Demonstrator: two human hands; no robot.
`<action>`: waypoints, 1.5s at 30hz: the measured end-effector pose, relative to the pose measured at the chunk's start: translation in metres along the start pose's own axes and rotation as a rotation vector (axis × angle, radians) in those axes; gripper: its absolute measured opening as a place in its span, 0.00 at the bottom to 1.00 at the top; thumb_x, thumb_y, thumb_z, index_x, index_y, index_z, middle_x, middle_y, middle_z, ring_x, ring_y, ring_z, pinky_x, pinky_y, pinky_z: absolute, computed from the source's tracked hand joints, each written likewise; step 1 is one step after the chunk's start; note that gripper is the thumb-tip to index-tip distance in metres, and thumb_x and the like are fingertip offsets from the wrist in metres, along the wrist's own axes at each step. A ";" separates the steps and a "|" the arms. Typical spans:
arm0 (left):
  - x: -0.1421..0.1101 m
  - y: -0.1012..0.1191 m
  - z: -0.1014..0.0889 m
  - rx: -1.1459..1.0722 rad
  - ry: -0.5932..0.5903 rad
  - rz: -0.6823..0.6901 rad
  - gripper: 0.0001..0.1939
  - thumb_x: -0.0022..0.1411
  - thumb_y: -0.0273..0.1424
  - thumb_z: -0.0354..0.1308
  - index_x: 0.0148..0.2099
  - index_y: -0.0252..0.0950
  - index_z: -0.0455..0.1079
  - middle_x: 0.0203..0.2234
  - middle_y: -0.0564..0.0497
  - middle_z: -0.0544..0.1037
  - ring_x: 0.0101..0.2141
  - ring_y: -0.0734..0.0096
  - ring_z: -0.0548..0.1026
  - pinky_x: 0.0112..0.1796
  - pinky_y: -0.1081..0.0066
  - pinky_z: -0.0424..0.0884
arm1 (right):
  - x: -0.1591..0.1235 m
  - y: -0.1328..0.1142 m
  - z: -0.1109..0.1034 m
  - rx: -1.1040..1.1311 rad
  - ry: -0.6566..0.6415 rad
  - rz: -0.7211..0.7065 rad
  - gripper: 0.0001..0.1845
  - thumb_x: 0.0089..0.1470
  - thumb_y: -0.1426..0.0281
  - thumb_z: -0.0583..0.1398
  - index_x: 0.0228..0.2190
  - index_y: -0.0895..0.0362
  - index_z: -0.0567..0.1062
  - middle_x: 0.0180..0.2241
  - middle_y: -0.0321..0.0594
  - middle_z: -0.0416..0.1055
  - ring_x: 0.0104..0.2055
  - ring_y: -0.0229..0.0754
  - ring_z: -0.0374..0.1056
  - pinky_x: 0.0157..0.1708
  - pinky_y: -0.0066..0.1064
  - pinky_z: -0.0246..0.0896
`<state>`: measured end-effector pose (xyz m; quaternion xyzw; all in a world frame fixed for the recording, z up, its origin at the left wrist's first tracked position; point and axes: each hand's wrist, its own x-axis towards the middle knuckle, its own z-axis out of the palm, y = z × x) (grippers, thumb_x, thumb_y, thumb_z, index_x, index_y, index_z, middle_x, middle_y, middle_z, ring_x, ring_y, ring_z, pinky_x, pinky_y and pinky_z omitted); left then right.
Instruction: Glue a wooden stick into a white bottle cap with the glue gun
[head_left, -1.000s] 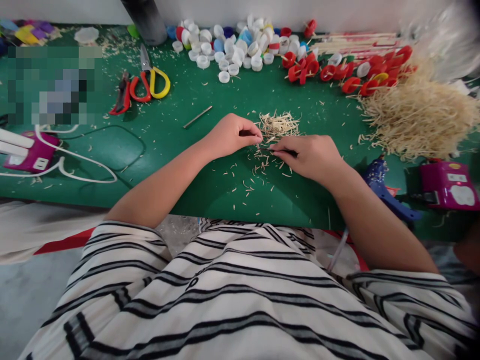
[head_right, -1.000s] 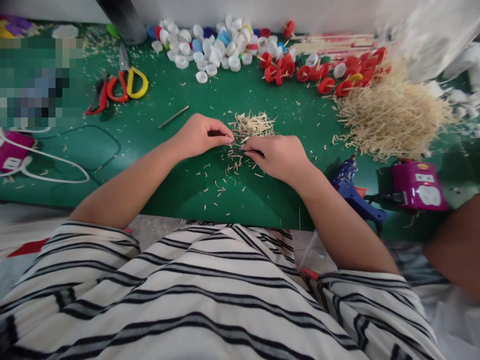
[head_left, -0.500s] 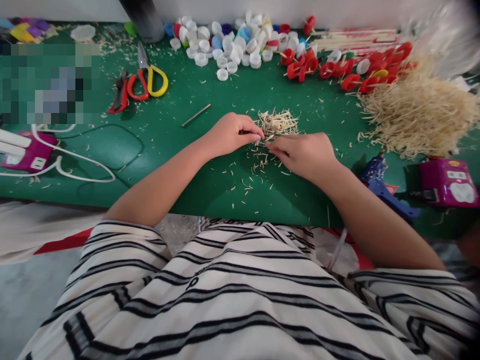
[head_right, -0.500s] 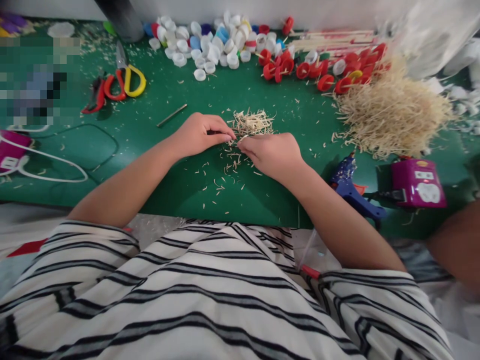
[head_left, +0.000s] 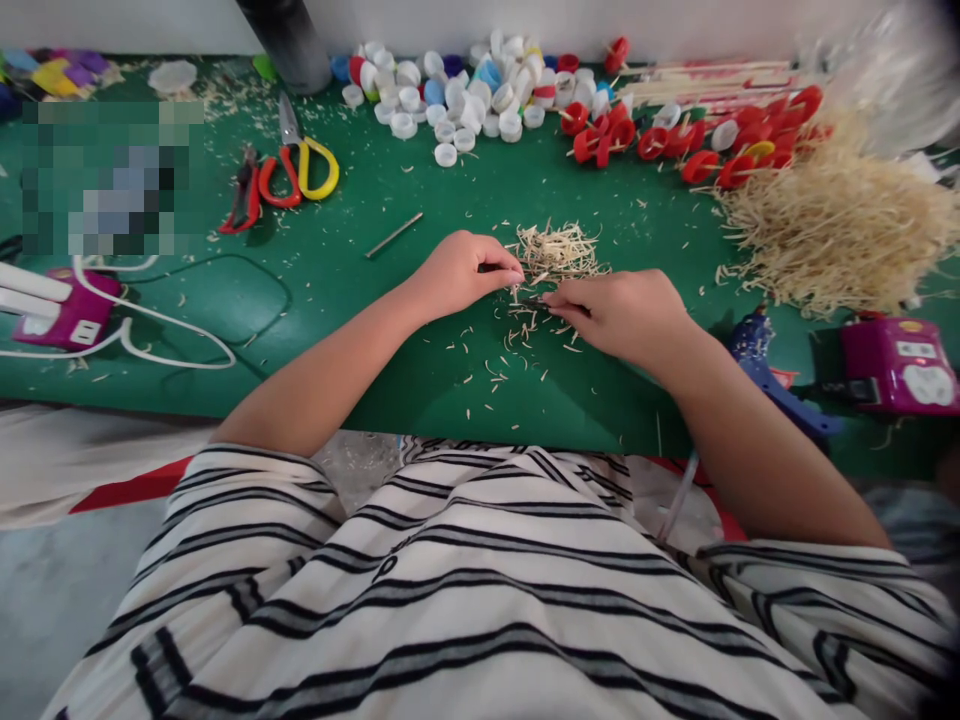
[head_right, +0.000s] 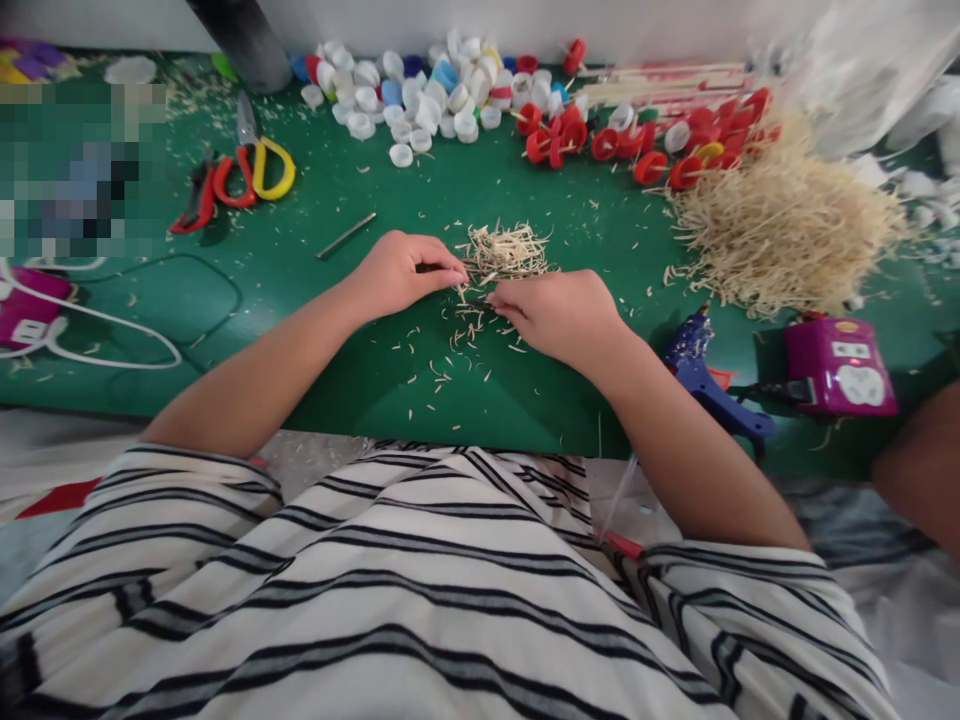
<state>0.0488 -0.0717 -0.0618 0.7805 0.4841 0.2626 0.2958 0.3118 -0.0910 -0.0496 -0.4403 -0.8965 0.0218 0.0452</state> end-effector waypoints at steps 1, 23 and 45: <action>0.000 0.000 0.000 0.001 0.004 -0.005 0.10 0.67 0.36 0.65 0.42 0.40 0.86 0.41 0.49 0.88 0.40 0.67 0.83 0.50 0.64 0.76 | -0.001 0.002 -0.001 0.001 0.004 0.000 0.17 0.70 0.61 0.56 0.45 0.45 0.86 0.43 0.35 0.88 0.40 0.47 0.79 0.30 0.35 0.47; 0.001 0.000 0.006 0.040 0.055 -0.023 0.10 0.67 0.38 0.66 0.39 0.39 0.85 0.36 0.49 0.87 0.35 0.68 0.80 0.45 0.64 0.74 | 0.013 -0.004 0.009 0.051 0.018 -0.023 0.16 0.70 0.61 0.57 0.46 0.46 0.85 0.44 0.35 0.88 0.41 0.47 0.79 0.31 0.35 0.51; 0.003 -0.002 0.012 0.092 0.118 -0.009 0.12 0.65 0.40 0.66 0.32 0.40 0.82 0.31 0.49 0.83 0.34 0.67 0.76 0.43 0.63 0.72 | 0.012 0.000 0.014 0.076 0.094 -0.034 0.19 0.71 0.59 0.56 0.48 0.44 0.86 0.46 0.34 0.88 0.44 0.45 0.81 0.34 0.35 0.57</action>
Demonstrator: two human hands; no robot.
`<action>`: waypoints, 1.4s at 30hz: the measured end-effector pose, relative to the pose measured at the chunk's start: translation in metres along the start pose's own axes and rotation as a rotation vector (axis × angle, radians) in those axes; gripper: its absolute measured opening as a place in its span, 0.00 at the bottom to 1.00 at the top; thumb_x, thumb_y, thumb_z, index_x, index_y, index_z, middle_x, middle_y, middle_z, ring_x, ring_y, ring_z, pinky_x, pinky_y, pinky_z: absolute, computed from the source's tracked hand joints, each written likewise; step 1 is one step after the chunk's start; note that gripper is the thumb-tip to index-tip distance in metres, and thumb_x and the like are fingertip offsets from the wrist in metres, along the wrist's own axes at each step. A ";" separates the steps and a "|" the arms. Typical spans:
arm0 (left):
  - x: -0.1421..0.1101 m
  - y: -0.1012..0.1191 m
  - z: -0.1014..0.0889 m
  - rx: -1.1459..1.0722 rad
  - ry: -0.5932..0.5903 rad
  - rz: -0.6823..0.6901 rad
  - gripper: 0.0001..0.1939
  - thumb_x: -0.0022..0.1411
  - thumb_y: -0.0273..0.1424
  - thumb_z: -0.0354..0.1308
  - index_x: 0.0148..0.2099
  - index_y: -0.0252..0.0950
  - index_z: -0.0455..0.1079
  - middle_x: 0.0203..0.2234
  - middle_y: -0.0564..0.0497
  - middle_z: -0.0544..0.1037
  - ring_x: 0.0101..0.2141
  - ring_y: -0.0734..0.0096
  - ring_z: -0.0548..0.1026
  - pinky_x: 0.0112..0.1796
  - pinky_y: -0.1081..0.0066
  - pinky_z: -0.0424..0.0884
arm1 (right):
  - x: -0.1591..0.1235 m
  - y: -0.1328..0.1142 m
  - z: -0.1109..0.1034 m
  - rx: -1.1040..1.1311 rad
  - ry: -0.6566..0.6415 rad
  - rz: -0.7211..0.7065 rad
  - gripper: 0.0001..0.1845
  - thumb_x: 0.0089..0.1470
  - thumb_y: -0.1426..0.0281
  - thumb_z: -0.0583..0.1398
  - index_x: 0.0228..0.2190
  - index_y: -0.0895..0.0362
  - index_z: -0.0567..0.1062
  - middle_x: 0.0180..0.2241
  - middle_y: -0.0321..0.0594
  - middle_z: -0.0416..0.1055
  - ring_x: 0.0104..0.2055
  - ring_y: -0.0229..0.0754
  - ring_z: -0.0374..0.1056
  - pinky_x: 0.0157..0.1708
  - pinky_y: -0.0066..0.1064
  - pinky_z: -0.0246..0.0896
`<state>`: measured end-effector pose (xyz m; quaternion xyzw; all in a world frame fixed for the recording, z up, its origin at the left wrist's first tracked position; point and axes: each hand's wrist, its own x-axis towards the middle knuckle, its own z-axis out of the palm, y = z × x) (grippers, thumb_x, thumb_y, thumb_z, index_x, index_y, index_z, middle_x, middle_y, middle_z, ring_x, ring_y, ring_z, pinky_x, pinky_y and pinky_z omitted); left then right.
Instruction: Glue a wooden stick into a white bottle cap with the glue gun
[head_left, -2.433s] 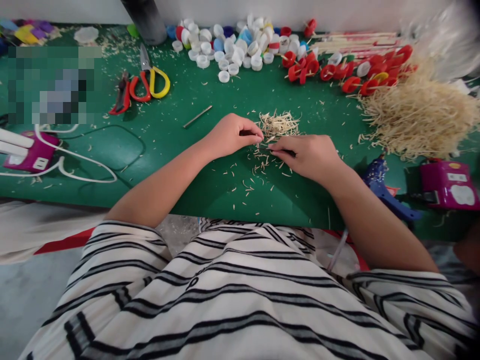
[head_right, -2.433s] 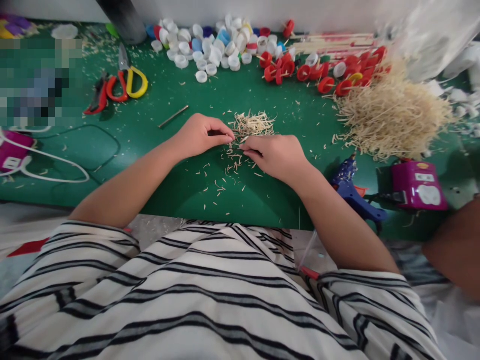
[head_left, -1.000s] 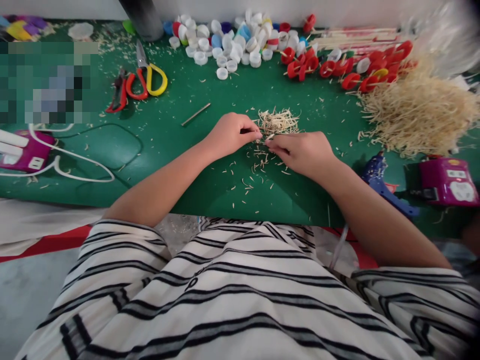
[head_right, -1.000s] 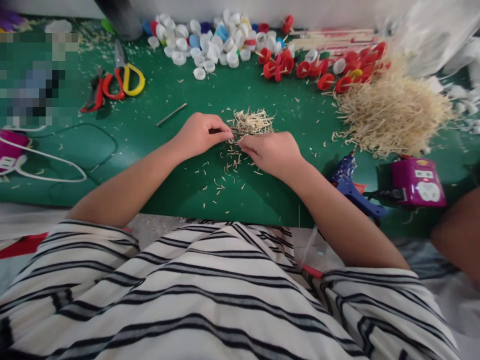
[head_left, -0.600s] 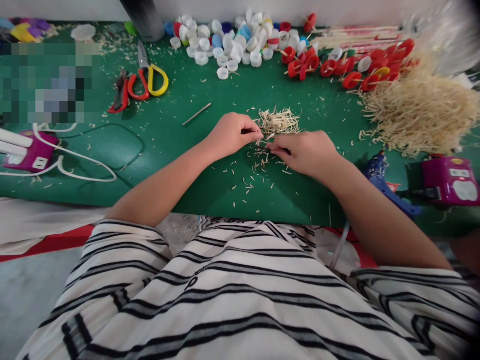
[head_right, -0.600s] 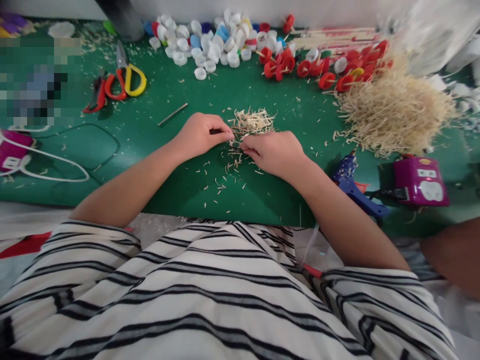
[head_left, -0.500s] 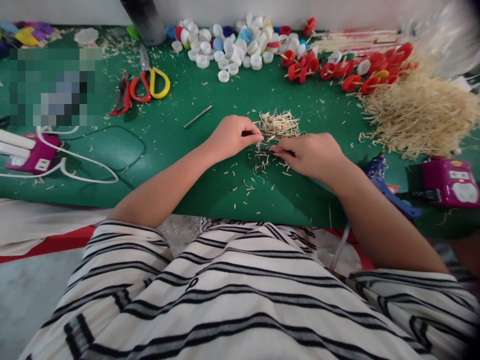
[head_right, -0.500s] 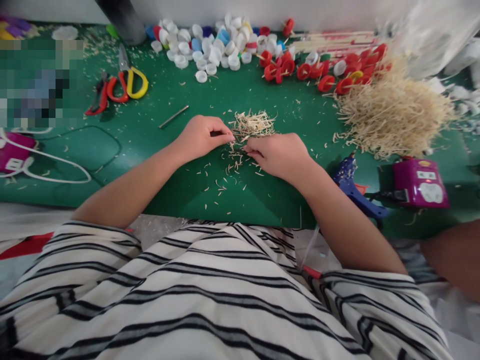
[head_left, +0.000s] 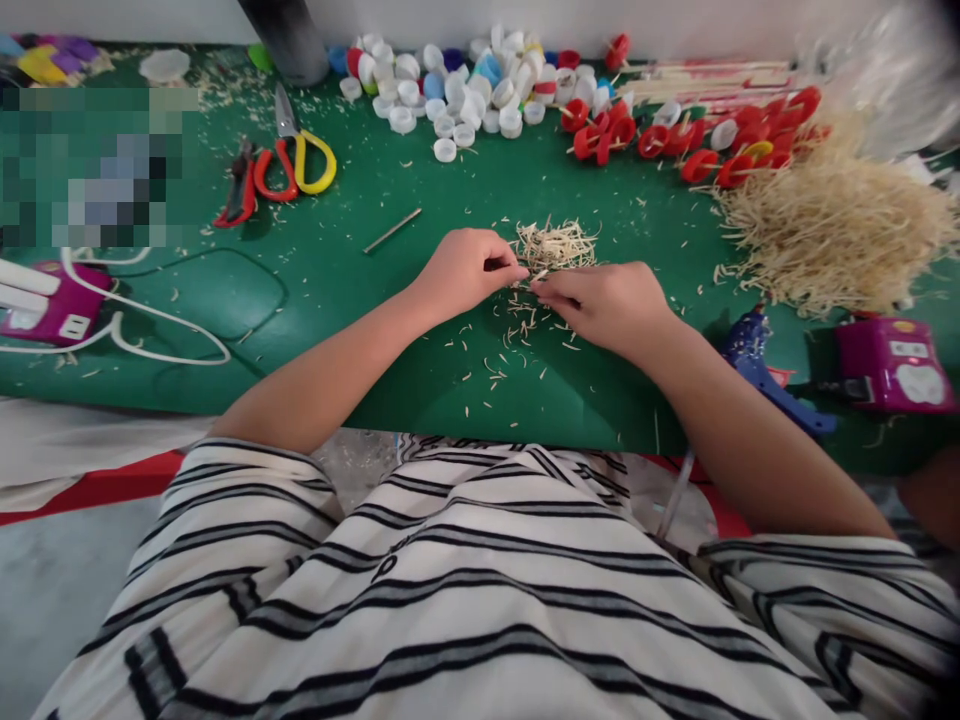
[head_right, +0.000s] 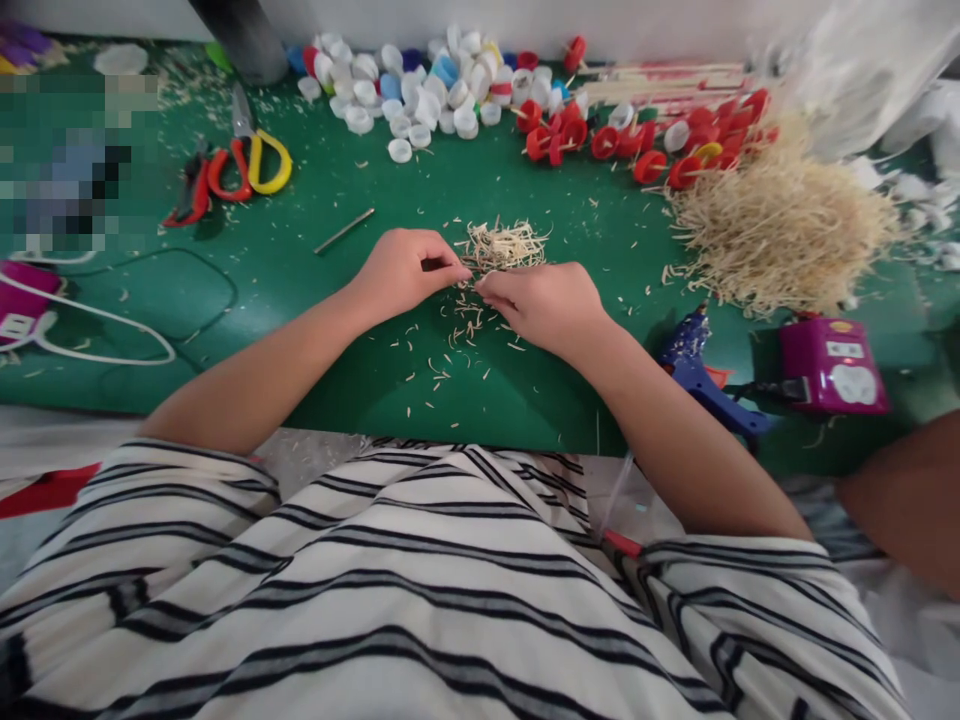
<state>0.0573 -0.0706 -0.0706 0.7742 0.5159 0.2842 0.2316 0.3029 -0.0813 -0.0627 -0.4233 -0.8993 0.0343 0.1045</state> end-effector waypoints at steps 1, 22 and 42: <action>0.000 -0.001 0.000 0.000 0.001 0.000 0.12 0.65 0.40 0.67 0.32 0.40 0.81 0.31 0.49 0.83 0.33 0.67 0.76 0.43 0.62 0.72 | 0.000 0.000 0.000 -0.002 -0.008 0.006 0.18 0.71 0.60 0.56 0.47 0.44 0.86 0.45 0.33 0.88 0.43 0.45 0.81 0.34 0.34 0.56; -0.003 0.009 -0.004 0.011 -0.070 0.007 0.10 0.68 0.35 0.64 0.36 0.38 0.83 0.37 0.47 0.85 0.38 0.65 0.79 0.45 0.62 0.72 | -0.009 0.000 -0.013 -0.020 -0.053 0.056 0.15 0.69 0.62 0.59 0.46 0.44 0.87 0.45 0.35 0.88 0.41 0.47 0.81 0.32 0.35 0.56; -0.004 0.009 -0.008 0.006 -0.164 0.033 0.12 0.73 0.35 0.59 0.43 0.36 0.83 0.44 0.45 0.85 0.44 0.64 0.81 0.50 0.63 0.73 | -0.004 -0.002 -0.013 -0.089 -0.121 0.057 0.16 0.70 0.59 0.58 0.45 0.46 0.86 0.41 0.36 0.88 0.39 0.47 0.79 0.31 0.35 0.49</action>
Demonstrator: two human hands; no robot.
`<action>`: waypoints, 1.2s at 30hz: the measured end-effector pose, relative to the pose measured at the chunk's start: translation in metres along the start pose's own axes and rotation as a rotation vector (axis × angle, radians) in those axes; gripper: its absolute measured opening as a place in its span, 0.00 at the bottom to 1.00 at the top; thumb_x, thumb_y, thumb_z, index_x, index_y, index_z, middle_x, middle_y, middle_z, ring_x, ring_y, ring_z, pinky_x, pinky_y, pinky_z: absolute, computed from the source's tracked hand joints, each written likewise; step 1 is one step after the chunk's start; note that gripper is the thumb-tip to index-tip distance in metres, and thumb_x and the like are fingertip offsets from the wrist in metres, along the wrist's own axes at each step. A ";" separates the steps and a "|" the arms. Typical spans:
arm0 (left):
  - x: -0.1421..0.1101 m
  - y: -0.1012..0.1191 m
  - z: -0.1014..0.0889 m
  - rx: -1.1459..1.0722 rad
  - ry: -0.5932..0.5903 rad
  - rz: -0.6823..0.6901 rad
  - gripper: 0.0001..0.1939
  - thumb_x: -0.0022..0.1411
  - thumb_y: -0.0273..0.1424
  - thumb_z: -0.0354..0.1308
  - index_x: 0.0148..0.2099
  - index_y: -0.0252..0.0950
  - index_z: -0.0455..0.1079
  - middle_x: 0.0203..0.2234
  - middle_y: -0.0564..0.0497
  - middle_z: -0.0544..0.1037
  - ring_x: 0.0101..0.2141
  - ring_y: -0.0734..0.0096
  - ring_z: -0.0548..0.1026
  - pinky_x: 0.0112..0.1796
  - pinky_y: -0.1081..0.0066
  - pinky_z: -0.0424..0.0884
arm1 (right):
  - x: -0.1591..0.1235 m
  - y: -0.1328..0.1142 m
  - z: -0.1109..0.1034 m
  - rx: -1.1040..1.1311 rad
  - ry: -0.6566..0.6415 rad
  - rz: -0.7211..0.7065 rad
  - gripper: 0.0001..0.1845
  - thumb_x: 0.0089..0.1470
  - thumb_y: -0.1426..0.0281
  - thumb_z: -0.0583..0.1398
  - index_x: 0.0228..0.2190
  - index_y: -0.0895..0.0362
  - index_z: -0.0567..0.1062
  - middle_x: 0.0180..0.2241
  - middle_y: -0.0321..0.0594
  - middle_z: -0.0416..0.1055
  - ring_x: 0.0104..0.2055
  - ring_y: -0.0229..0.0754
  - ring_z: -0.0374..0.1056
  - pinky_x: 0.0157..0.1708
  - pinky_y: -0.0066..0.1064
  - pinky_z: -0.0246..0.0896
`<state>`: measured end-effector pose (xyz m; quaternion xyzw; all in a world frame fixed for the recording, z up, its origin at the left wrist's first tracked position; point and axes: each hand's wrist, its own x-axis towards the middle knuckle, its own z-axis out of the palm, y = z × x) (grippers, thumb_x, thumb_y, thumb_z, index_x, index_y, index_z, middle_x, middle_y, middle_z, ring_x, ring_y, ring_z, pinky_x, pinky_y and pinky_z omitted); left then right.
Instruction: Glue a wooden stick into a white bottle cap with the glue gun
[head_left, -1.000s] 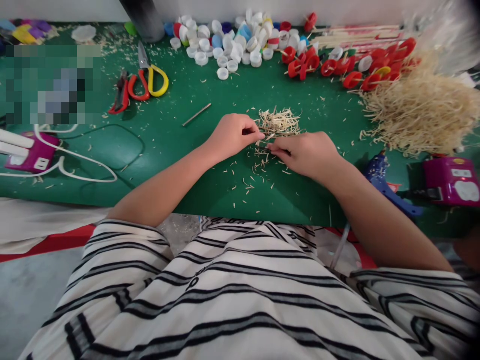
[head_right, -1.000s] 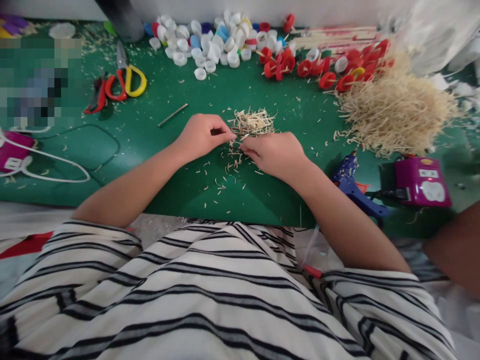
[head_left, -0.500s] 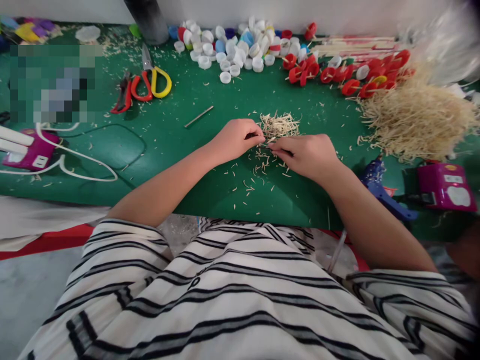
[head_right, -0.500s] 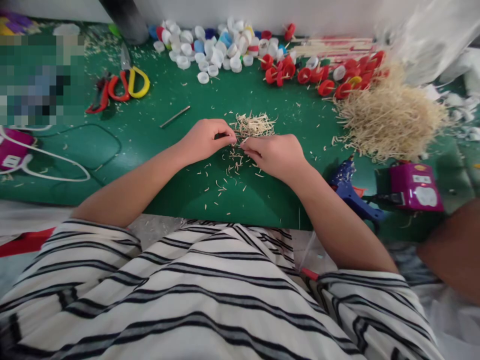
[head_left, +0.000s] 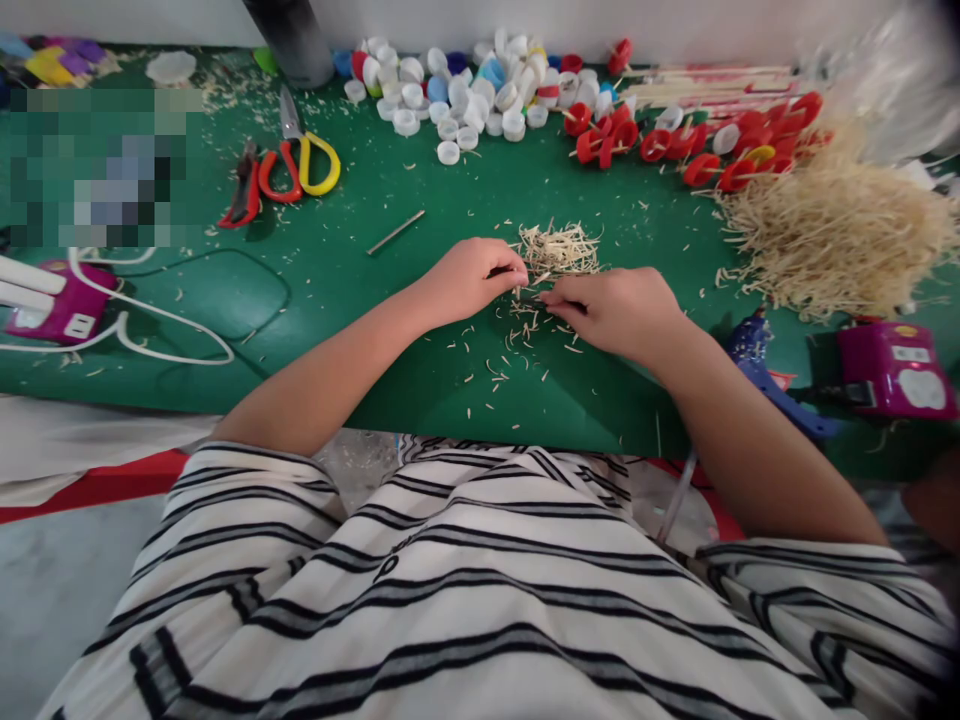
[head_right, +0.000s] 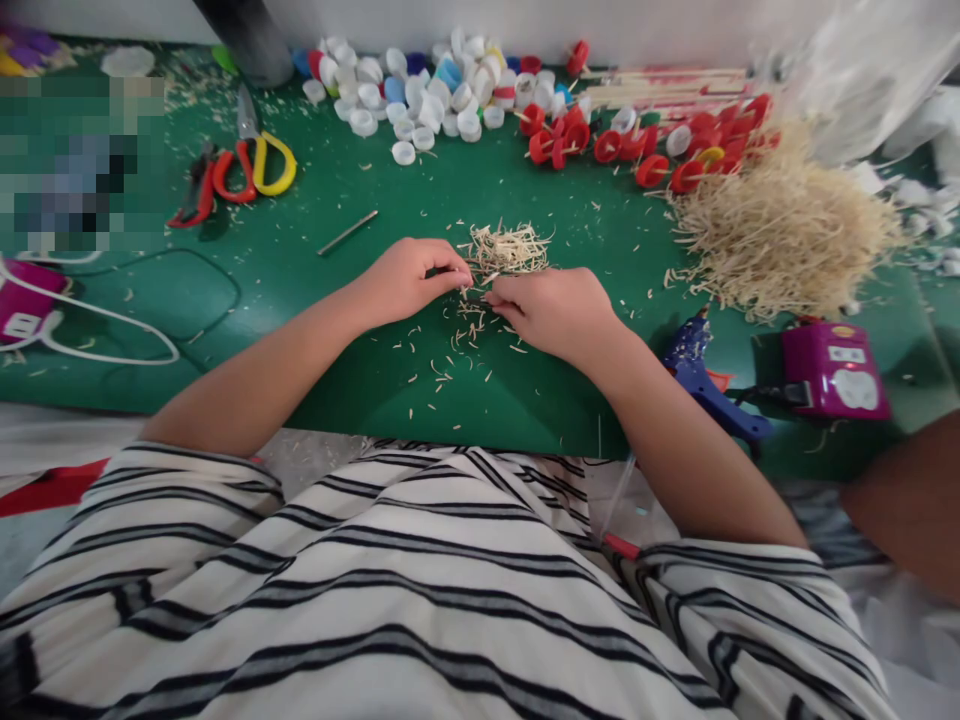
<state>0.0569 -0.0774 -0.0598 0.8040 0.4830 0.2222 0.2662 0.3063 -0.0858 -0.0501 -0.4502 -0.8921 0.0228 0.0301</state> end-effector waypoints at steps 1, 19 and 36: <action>0.000 0.000 0.000 -0.006 -0.006 0.002 0.13 0.73 0.35 0.58 0.44 0.36 0.83 0.44 0.45 0.86 0.45 0.64 0.81 0.50 0.63 0.73 | -0.001 0.002 0.000 0.001 -0.002 0.005 0.16 0.70 0.59 0.58 0.45 0.46 0.86 0.41 0.36 0.88 0.39 0.47 0.79 0.31 0.35 0.50; 0.000 0.001 -0.001 0.007 -0.022 0.002 0.12 0.74 0.34 0.59 0.44 0.35 0.82 0.43 0.45 0.84 0.42 0.66 0.79 0.48 0.63 0.72 | 0.001 -0.002 0.004 0.022 0.046 -0.035 0.15 0.70 0.61 0.58 0.44 0.46 0.86 0.44 0.34 0.88 0.43 0.48 0.81 0.31 0.35 0.50; 0.004 -0.008 0.003 0.097 0.000 0.032 0.15 0.74 0.36 0.55 0.41 0.36 0.82 0.41 0.44 0.83 0.43 0.62 0.79 0.51 0.59 0.72 | -0.002 -0.005 0.005 0.025 0.082 -0.025 0.20 0.72 0.61 0.53 0.45 0.46 0.86 0.46 0.35 0.88 0.42 0.47 0.80 0.31 0.36 0.50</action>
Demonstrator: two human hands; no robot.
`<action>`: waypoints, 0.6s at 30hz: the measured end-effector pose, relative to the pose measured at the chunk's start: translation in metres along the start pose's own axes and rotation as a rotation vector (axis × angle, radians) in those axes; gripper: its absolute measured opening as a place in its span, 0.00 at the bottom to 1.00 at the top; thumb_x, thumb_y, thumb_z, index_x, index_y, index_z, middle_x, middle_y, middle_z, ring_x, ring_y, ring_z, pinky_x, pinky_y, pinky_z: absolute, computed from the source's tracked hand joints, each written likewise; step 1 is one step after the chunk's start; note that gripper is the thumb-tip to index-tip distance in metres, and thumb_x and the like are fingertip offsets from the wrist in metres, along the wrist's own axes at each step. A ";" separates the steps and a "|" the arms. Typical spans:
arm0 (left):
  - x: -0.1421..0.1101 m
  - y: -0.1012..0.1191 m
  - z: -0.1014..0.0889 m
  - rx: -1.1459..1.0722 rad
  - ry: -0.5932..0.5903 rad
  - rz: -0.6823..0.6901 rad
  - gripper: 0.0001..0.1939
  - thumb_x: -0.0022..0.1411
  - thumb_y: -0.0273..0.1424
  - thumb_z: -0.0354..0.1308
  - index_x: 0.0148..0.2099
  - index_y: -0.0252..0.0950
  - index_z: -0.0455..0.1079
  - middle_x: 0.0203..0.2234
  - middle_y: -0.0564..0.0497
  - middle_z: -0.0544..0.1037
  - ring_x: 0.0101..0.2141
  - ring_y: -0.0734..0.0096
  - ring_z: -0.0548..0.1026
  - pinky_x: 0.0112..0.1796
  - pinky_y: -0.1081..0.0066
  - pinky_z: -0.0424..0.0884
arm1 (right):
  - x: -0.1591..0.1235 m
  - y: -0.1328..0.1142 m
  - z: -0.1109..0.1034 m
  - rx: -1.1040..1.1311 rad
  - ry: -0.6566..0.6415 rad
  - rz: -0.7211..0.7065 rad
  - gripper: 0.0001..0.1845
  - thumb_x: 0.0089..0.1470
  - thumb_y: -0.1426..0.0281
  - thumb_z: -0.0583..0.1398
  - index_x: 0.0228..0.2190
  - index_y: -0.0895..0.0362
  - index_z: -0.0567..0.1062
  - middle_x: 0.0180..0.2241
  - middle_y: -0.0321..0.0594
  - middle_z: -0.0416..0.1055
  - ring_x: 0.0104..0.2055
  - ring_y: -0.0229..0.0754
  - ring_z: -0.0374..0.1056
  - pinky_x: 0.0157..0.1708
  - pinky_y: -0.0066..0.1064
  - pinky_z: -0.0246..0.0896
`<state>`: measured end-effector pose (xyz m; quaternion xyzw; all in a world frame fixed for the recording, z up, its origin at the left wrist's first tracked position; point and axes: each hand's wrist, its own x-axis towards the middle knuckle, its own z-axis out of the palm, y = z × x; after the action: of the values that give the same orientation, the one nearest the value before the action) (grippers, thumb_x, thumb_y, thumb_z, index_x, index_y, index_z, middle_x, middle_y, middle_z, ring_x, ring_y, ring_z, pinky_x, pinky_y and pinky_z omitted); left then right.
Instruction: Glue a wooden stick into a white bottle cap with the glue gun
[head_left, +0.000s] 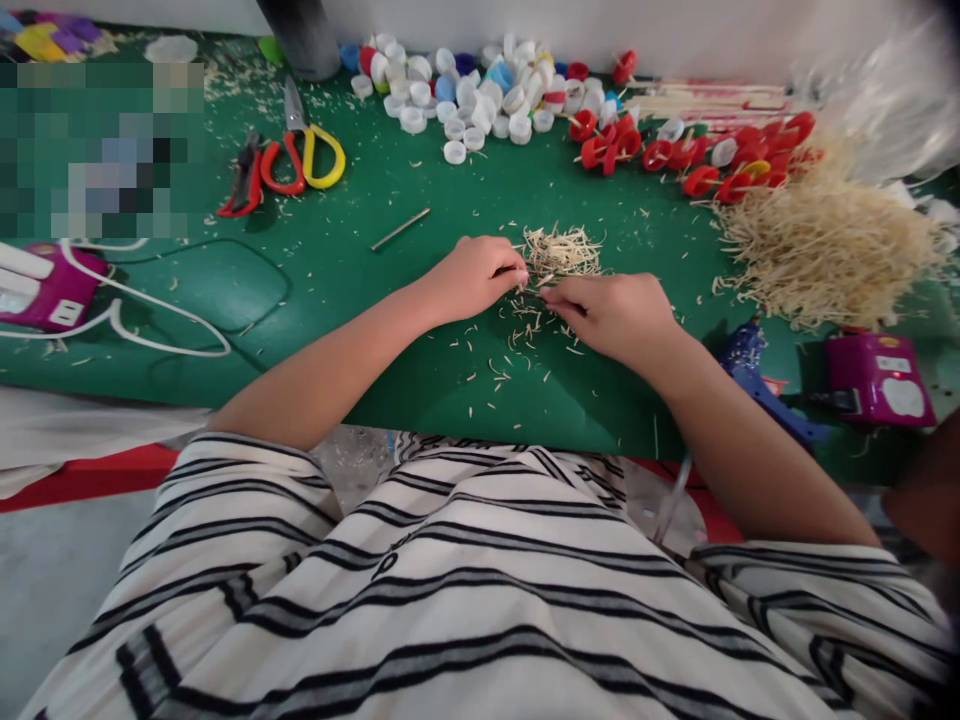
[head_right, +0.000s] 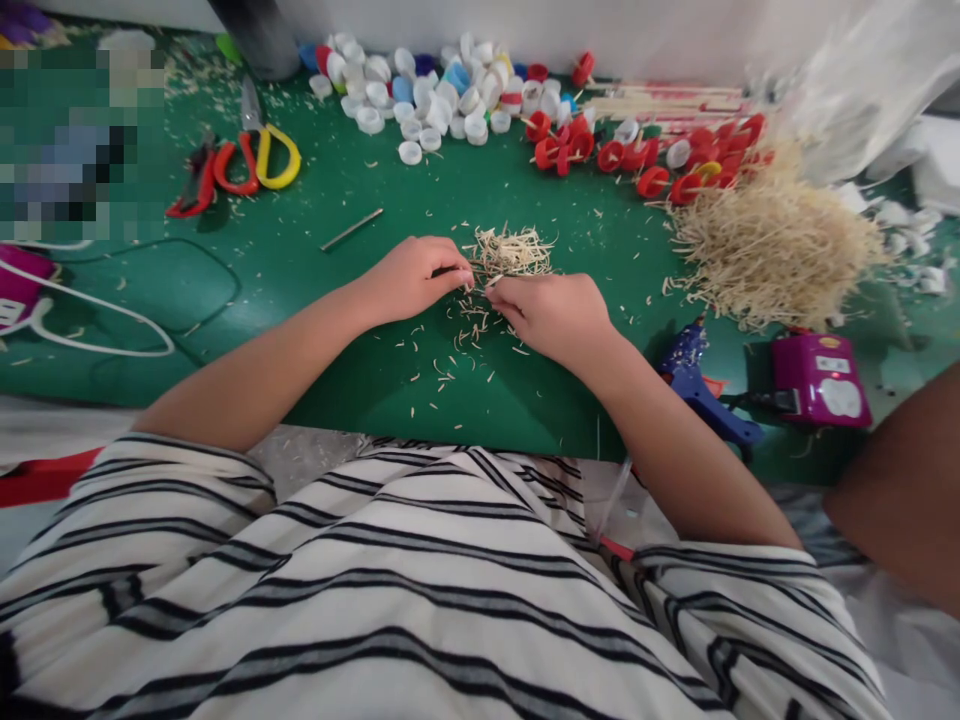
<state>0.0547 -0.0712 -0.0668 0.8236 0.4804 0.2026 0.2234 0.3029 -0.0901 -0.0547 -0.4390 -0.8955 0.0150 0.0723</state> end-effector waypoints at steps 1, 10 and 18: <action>0.000 0.000 0.000 -0.006 0.002 -0.001 0.15 0.74 0.36 0.55 0.41 0.36 0.82 0.40 0.44 0.83 0.43 0.62 0.79 0.51 0.59 0.72 | 0.000 0.000 0.000 -0.006 -0.016 0.004 0.20 0.72 0.61 0.54 0.45 0.46 0.86 0.45 0.35 0.88 0.42 0.47 0.80 0.31 0.36 0.49; -0.002 0.010 -0.003 0.000 -0.057 -0.014 0.14 0.75 0.33 0.56 0.43 0.34 0.82 0.44 0.42 0.84 0.45 0.59 0.80 0.55 0.55 0.71 | -0.004 0.000 -0.011 -0.018 -0.105 0.057 0.17 0.68 0.62 0.57 0.46 0.45 0.86 0.43 0.36 0.88 0.39 0.49 0.79 0.32 0.36 0.52; -0.002 0.008 0.002 -0.072 0.002 0.016 0.10 0.72 0.33 0.61 0.41 0.37 0.84 0.41 0.47 0.86 0.42 0.65 0.81 0.49 0.62 0.73 | -0.006 0.009 -0.014 0.034 -0.092 0.056 0.15 0.65 0.62 0.60 0.46 0.43 0.86 0.40 0.34 0.88 0.37 0.47 0.77 0.30 0.35 0.53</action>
<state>0.0600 -0.0769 -0.0641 0.8186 0.4665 0.2221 0.2509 0.3153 -0.0899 -0.0423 -0.4612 -0.8849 0.0522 0.0381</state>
